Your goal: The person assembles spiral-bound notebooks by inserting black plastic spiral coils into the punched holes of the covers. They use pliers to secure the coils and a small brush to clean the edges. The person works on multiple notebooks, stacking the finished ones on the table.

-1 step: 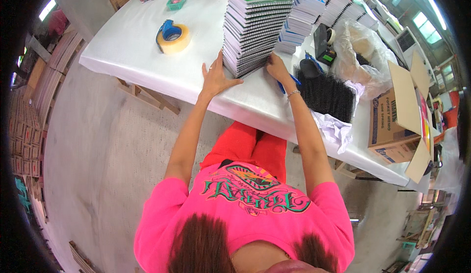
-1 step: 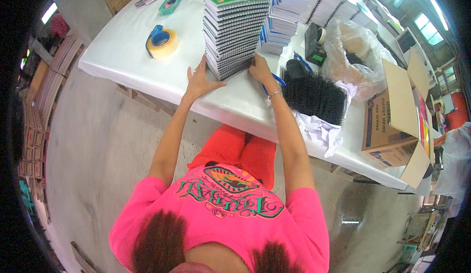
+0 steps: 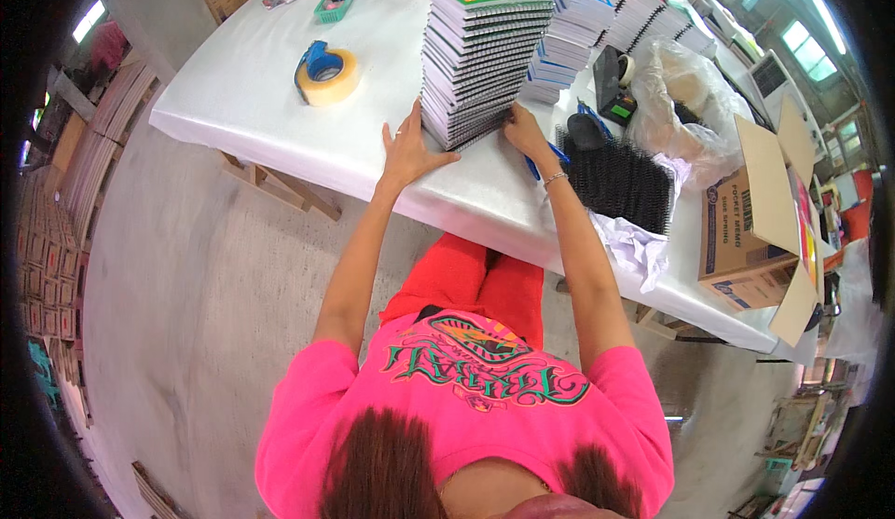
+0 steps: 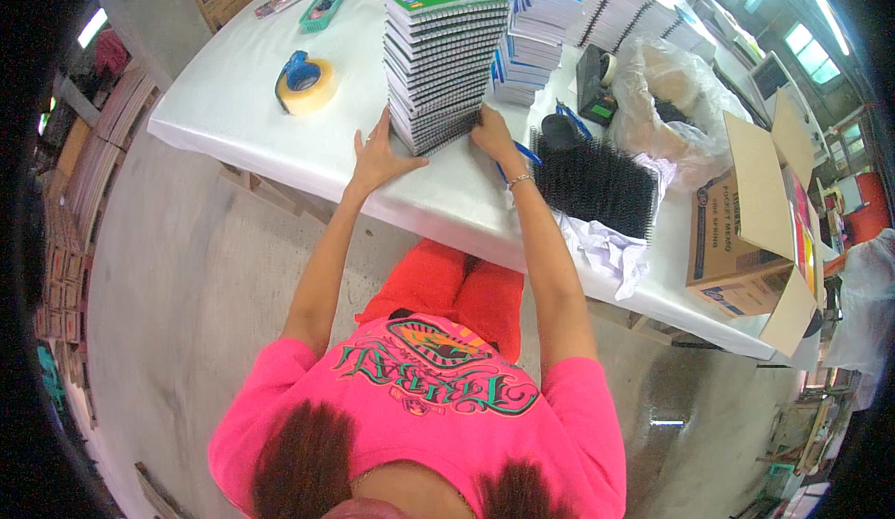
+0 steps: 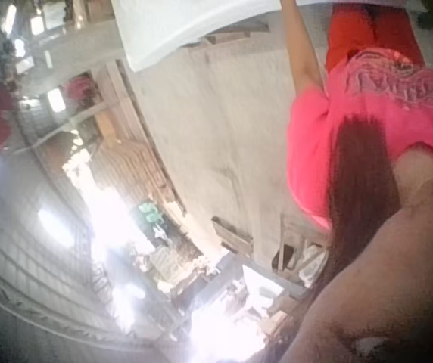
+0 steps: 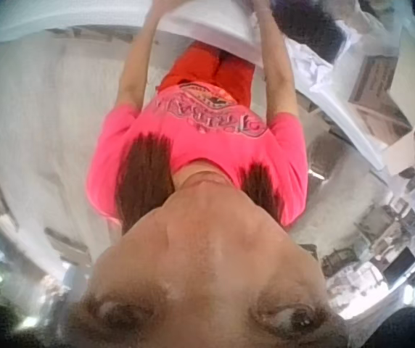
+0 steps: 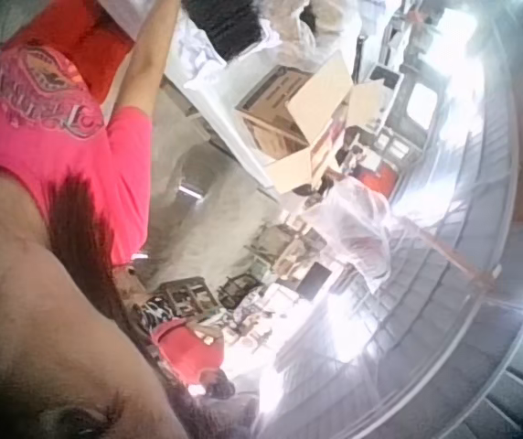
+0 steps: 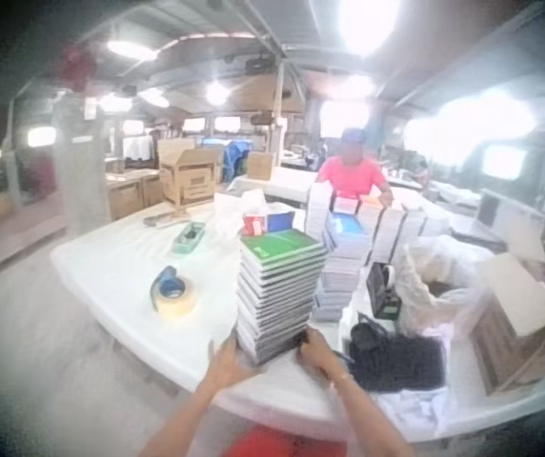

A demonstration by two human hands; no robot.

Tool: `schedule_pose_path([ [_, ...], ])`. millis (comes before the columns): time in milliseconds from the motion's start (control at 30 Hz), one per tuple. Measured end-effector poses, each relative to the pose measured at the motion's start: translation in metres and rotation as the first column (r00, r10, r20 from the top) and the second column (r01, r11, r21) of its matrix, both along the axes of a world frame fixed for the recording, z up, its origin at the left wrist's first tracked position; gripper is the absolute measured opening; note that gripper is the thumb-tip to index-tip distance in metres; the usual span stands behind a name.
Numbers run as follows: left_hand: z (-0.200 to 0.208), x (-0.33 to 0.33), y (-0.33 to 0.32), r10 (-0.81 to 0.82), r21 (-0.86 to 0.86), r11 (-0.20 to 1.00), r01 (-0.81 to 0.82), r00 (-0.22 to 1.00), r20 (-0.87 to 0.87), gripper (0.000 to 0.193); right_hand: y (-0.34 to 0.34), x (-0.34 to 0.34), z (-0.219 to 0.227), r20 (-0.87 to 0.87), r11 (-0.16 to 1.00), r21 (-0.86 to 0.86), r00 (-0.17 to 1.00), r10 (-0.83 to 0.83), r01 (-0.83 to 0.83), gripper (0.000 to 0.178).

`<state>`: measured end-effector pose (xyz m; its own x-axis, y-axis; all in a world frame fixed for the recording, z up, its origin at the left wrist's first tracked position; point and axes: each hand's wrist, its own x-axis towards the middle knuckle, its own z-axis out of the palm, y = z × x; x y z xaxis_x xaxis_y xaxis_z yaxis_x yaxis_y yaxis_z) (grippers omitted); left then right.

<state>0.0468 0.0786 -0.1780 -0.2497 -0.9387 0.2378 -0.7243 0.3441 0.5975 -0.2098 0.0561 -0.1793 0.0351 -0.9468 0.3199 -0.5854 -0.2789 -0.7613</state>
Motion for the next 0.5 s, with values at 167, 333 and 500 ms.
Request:
schedule_pose_path([
  [167,-0.005,-0.001,0.007,0.064,-0.077,0.995,-0.064,0.998,-0.006,0.127,0.007,0.012,0.012,-0.063,0.993,0.081,0.994,-0.086,0.091,0.045],
  [333,-0.004,-0.004,0.011,0.072,-0.074,0.995,-0.073,0.997,-0.024,0.121,0.009,0.014,0.018,-0.024,0.993,0.064,0.995,-0.101,0.102,0.043],
  [500,-0.003,-0.002,0.008,0.043,-0.088,0.995,-0.046,0.999,-0.032,0.120,0.007,0.025,0.022,-0.107,0.964,0.099,0.966,-0.235,0.246,0.046],
])
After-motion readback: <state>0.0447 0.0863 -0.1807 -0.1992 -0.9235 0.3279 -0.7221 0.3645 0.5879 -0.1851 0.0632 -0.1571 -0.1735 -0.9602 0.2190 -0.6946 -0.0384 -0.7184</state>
